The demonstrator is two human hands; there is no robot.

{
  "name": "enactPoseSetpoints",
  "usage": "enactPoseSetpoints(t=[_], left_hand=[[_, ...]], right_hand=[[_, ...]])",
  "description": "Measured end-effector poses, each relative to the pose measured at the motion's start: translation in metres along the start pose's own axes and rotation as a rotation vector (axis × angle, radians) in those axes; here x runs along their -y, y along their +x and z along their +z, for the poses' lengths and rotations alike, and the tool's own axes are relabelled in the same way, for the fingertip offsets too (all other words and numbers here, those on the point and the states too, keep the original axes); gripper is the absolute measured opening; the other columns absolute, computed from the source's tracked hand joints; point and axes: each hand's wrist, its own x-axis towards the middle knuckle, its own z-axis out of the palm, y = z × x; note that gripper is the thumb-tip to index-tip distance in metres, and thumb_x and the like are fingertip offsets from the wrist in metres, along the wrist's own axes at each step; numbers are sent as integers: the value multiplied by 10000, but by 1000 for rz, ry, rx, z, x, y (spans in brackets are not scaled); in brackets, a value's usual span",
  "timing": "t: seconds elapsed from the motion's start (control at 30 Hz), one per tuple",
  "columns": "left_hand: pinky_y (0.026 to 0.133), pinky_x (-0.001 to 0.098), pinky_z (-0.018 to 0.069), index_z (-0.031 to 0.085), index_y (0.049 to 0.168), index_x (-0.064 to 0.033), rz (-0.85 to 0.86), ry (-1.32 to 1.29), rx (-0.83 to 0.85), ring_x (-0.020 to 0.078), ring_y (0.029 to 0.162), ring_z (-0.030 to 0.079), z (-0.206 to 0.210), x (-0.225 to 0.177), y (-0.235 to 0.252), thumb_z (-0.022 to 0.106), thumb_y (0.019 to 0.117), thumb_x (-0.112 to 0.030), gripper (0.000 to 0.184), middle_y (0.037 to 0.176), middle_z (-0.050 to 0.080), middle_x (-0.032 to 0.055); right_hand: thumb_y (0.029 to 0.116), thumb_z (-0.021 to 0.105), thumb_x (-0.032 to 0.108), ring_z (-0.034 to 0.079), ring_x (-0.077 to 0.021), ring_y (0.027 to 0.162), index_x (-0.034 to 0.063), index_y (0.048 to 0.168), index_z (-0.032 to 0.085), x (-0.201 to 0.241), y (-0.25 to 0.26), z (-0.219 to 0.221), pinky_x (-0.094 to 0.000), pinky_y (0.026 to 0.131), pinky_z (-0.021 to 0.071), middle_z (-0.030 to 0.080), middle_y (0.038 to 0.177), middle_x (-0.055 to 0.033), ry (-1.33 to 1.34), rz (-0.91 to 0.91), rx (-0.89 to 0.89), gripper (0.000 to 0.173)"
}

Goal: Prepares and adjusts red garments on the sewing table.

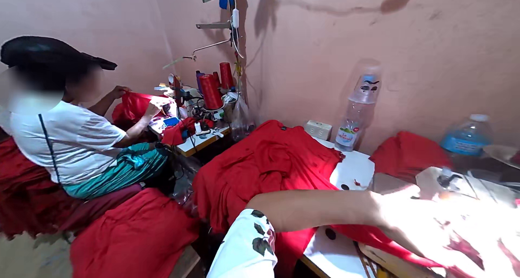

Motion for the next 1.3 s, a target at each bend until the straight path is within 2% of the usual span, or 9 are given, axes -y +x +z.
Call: enactPoseSetpoints(t=[0.17,0.37,0.5,0.63,0.8,0.9,1.03,1.17,1.3], left_hand=[[1001,531,332,758,1137,-31,106,-120,127,314,1109,618,0,12,-1,646,989,-248,286,1136,724,166],[1064,641,305,713,1094,1,117,-328,104,391,1194,528,18,49,5,639,983,-273,305,1125,646,205],[1073,524,388,755,1010,10,115,-395,-148,339,1192,579,38,53,7,672,939,-213,248,1124,698,190],[1007,201,455,596,1241,101,-75,-723,-89,33,1098,589,39,33,-5,594,965,-73,326,1155,654,111],[1058,625,359,736,997,-7,6,-367,-90,356,1192,568,63,68,21,594,958,-275,306,1086,688,161],[989,491,394,763,960,-86,11,-323,-224,258,1100,580,56,66,14,605,943,-334,294,999,708,62],[1053,508,456,742,1119,-58,225,-224,-241,271,1223,630,56,12,-9,533,997,-268,321,1211,720,116],[805,595,506,743,1047,-86,62,135,-284,381,1070,661,61,15,6,624,902,-239,242,1055,714,143],[1048,571,386,770,1035,-83,-121,-175,-179,399,1297,474,59,73,24,589,971,-258,259,1284,636,146]], right_hand=[[1031,254,685,613,92,790,-89,1098,587,16,-7,9,-158,772,538,674,865,118,-110,60,-78,845],[988,208,749,586,61,785,-24,957,699,21,-6,25,-173,734,508,679,861,48,-95,65,-128,916],[951,594,238,613,25,690,35,929,715,11,2,22,-190,656,529,683,773,37,-269,-76,-130,237],[845,701,181,625,-36,648,-125,1344,494,3,-18,21,-201,610,526,727,847,-77,-426,-235,-217,621],[857,734,140,616,9,912,3,1388,474,-22,-36,24,-118,816,516,640,1060,-87,-263,-290,-284,607],[823,726,135,617,-22,825,-80,1389,512,-27,-24,17,-146,741,522,669,1036,-134,-295,-221,-325,642],[797,687,69,600,14,993,-76,937,647,-23,-10,7,-121,825,493,595,1335,-184,-234,-192,-247,206],[799,695,15,616,46,813,-85,1383,468,-17,-12,-1,-127,739,530,673,952,-4,-70,-120,-96,635],[811,686,57,587,57,740,-60,1320,498,-17,-9,-2,-112,682,499,668,886,26,-97,-90,-99,555]])
